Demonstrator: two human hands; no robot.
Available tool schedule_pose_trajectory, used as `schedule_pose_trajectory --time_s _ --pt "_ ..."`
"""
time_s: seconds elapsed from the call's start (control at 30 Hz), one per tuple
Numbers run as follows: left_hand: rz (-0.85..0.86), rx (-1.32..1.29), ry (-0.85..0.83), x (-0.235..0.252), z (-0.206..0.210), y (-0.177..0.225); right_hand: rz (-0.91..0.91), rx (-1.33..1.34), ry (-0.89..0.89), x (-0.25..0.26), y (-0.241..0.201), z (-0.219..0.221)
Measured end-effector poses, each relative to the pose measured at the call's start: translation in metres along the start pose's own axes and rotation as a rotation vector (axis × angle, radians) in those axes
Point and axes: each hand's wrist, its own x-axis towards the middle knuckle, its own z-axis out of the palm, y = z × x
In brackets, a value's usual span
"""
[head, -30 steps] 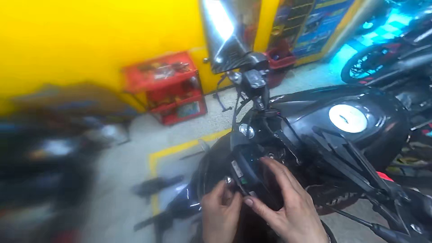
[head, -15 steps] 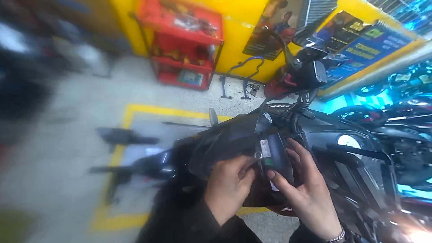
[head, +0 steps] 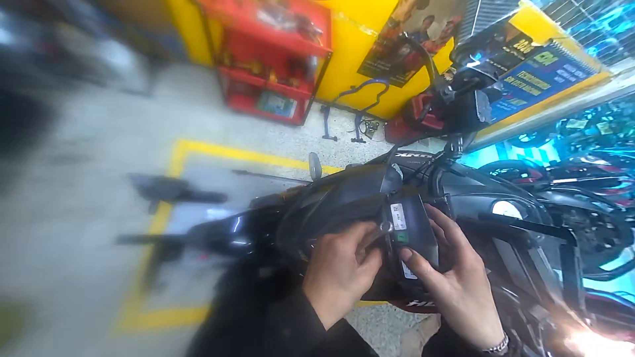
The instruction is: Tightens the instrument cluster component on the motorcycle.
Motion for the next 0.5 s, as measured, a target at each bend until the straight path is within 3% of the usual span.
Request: schedule_pose_trajectory --time_s 0.5 --pt "-0.045 -0.010 0.001 0.0036 0.0014 0.0041 0.000 0.025 -0.030 0.0035 0.0022 -0.0048"
